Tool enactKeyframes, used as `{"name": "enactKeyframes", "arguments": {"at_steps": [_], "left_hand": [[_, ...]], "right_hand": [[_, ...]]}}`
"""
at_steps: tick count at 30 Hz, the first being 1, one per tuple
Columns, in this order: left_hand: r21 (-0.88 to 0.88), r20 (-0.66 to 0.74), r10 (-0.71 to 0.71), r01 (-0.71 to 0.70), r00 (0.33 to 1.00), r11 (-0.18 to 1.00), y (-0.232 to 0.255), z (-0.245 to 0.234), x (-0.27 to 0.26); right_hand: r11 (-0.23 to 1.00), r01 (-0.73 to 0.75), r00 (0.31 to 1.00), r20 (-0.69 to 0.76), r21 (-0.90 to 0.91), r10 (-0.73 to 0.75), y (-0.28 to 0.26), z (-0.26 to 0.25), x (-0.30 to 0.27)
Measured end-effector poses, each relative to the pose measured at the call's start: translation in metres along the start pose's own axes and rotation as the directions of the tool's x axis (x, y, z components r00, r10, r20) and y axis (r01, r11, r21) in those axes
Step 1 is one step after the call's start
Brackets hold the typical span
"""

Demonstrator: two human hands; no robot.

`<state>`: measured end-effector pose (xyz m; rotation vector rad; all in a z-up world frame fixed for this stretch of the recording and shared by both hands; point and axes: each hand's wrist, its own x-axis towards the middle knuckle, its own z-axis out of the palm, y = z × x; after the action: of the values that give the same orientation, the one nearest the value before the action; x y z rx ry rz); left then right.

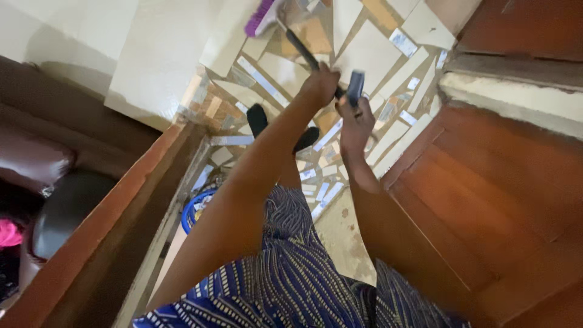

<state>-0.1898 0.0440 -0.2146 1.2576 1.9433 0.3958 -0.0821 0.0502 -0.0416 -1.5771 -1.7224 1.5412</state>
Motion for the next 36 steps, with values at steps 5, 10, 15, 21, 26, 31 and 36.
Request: {"name": "enactKeyframes", "arguments": {"at_steps": [5, 10, 15, 21, 26, 31, 36], "left_hand": [[0.000, 0.093, -0.051, 0.051, 0.994, 0.999, 0.012, -0.044, -0.036], [-0.156, -0.274, -0.128, 0.087, 0.953, 0.984, -0.006, -0.080, -0.029], [-0.266, -0.221, -0.199, 0.137, 0.955, 0.954, -0.023, -0.058, -0.006], [-0.196, -0.183, -0.018, -0.018, 0.983, 0.981, 0.004, 0.028, 0.015], [-0.030, -0.201, 0.235, -0.246, 0.951, 0.969, 0.049, 0.035, -0.021], [-0.068, -0.281, 0.148, -0.173, 0.948, 0.982, 0.050, 0.000, -0.015], [-0.137, -0.593, 0.082, -0.201, 0.801, 0.970, 0.022, -0.009, 0.024]], "right_hand": [[0.980, 0.147, 0.957, 0.269, -0.134, -0.106, -0.035, -0.024, -0.008], [0.938, 0.240, 0.879, 0.353, 0.251, -0.319, -0.043, 0.012, 0.032], [0.889, 0.390, 0.902, 0.291, -0.241, -0.317, -0.031, 0.031, 0.052], [0.901, 0.131, 0.991, 0.085, -0.414, -0.105, -0.014, -0.021, 0.019], [0.959, 0.216, 0.976, 0.016, -0.183, -0.216, -0.022, -0.056, -0.023], [0.936, 0.319, 0.945, -0.022, -0.147, -0.325, -0.036, -0.052, -0.015], [0.952, 0.304, 0.951, 0.057, -0.020, -0.303, -0.023, -0.026, 0.039]]}}
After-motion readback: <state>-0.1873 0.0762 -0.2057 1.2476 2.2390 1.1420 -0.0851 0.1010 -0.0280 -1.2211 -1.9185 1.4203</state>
